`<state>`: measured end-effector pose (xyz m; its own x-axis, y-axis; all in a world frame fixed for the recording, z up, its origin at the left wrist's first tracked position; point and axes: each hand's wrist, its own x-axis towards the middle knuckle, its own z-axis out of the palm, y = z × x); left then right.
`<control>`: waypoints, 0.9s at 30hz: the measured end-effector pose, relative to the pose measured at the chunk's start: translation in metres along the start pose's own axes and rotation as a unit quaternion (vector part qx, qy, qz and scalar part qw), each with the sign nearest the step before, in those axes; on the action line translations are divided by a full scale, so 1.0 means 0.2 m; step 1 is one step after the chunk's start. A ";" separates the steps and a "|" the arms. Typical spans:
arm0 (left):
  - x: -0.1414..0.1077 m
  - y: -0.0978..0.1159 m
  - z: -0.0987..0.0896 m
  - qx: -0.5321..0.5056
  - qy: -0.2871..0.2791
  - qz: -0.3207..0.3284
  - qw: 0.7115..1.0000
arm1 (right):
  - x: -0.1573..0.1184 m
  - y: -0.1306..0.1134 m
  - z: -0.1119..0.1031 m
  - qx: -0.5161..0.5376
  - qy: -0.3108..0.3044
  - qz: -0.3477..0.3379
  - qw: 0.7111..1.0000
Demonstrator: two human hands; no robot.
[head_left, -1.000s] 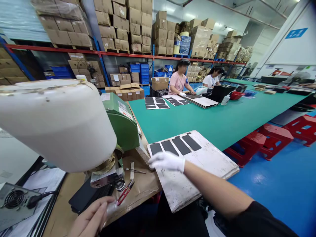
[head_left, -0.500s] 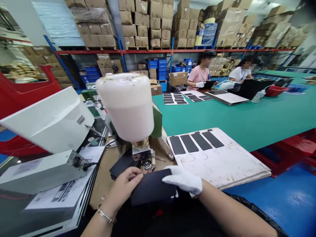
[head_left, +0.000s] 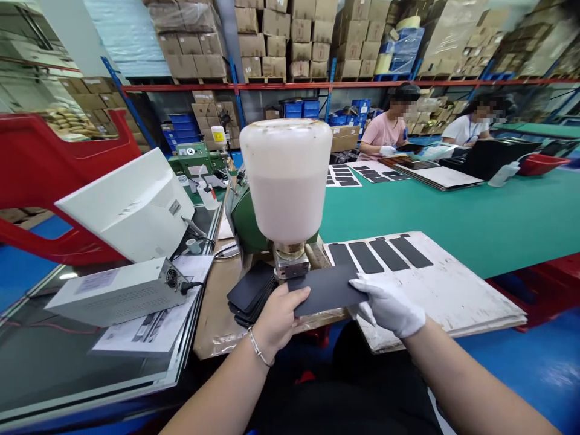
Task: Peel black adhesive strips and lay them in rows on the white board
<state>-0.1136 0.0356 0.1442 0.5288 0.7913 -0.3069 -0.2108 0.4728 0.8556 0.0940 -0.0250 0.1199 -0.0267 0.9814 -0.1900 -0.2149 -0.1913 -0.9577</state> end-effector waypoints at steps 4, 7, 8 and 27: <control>-0.14 0.09 -0.23 -0.032 0.014 0.040 0.999 | 0.06 -0.07 0.29 -0.007 -0.098 0.016 0.995; -0.29 0.16 -0.44 -0.038 0.055 0.071 0.995 | 0.12 -0.07 0.53 0.012 -0.149 0.029 0.988; -0.34 0.17 -0.49 -0.039 0.078 0.078 0.993 | 0.13 -0.07 0.60 0.017 -0.165 0.029 0.986; -0.05 -0.03 -0.07 0.048 -0.071 0.035 0.996 | 0.01 0.10 0.06 -0.077 -0.176 -0.046 0.980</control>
<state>-0.1291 0.0297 0.1362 0.6283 0.7549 -0.1879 -0.1753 0.3728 0.9112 0.0778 -0.0265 0.1039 -0.3562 0.9335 -0.0417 -0.0829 -0.0760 -0.9937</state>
